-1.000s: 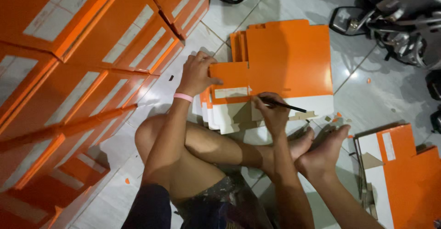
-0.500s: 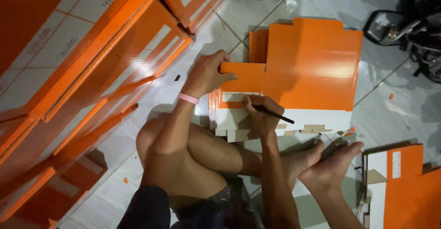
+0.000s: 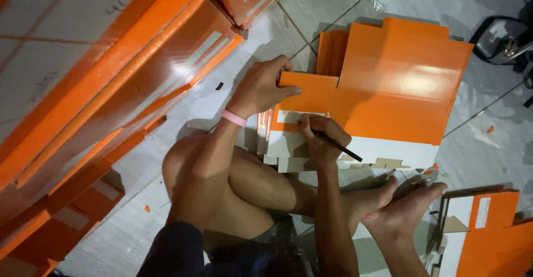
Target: The person sits on the floor and uses a pen to mark white labels on a stack of orange cardboard pieces. They repeatedly pick up a piece, write on it, and place it on a separate pile.
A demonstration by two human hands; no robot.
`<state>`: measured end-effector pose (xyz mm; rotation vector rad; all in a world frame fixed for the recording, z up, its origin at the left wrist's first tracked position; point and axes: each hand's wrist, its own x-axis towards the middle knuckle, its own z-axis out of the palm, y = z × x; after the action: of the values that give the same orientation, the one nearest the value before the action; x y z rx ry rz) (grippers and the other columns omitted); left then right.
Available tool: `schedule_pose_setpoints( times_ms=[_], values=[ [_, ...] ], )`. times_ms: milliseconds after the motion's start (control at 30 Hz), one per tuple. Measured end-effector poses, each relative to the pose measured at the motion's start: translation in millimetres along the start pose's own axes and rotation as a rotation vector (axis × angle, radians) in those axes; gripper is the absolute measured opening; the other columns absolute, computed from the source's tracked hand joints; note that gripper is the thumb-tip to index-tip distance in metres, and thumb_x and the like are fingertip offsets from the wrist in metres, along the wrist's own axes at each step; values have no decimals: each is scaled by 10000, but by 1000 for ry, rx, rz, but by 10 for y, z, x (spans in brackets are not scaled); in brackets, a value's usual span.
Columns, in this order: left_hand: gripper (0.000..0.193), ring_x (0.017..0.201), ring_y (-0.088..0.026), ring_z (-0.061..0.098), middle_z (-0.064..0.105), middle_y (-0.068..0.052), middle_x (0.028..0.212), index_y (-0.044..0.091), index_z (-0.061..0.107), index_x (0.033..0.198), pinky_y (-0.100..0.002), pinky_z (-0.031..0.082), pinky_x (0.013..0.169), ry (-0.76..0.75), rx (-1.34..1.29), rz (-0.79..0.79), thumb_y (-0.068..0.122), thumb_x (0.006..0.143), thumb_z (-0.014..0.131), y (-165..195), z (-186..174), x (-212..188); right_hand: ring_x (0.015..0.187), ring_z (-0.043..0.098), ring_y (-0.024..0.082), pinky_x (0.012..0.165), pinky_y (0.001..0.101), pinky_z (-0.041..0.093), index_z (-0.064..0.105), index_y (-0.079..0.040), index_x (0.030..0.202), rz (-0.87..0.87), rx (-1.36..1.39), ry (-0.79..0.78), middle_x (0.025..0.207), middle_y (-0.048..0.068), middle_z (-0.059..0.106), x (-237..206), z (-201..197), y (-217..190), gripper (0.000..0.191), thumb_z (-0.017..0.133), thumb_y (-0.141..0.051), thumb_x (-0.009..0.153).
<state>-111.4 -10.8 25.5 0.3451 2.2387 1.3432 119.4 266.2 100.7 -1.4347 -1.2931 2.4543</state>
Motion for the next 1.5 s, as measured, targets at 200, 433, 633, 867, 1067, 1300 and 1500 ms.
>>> schedule_pose_setpoints(
  times_ms=[200,433,633,867,1067,1300,1500],
  values=[
    [403,572,-258,679,656,-113,643,39,600,1038,-385,512,553,-70,-32,-152,276,799,823,25,9,6,1449,420,224,1240,422,319,397,-216,1603,52,30,62,1617,3,452,-11,-9,-7,991,240,-865,870],
    [387,512,-195,633,641,-102,617,25,610,1013,-344,481,478,64,-12,164,231,809,866,-53,51,9,1435,435,211,1220,411,340,417,-211,1591,50,51,16,1601,-16,473,-7,-62,2,953,254,-838,891],
    [363,432,-176,621,640,-86,594,30,586,1014,-323,477,433,-53,-107,-76,237,831,821,-13,38,-3,1442,424,224,1233,415,327,399,-200,1608,27,25,37,1610,4,459,-12,-61,-2,961,230,-838,909],
    [353,428,-164,621,645,-78,593,42,587,1018,-317,477,418,-84,-92,-124,247,843,815,86,-3,-6,1393,482,254,1169,443,390,452,-217,1548,109,58,147,1561,22,509,-40,10,-29,941,179,-814,874],
    [355,433,-164,622,648,-83,593,40,582,1020,-319,472,424,-83,-92,-133,233,839,818,84,10,-16,1408,464,257,1213,419,370,433,-153,1581,9,29,81,1565,69,491,-18,-12,-8,921,208,-787,952],
    [363,455,-178,635,655,-99,597,32,591,1017,-333,491,457,-63,-70,-93,235,832,829,-8,50,-3,1371,490,256,1188,426,399,457,-178,1560,49,65,187,1528,42,530,-17,-19,-9,885,216,-773,951],
    [368,509,-205,653,671,-106,644,27,598,1017,-347,510,498,-26,-44,-39,231,822,834,-43,78,-4,1440,452,267,1240,442,351,413,-164,1607,-2,59,19,1597,59,483,-27,-13,3,954,197,-805,935]
  ],
)
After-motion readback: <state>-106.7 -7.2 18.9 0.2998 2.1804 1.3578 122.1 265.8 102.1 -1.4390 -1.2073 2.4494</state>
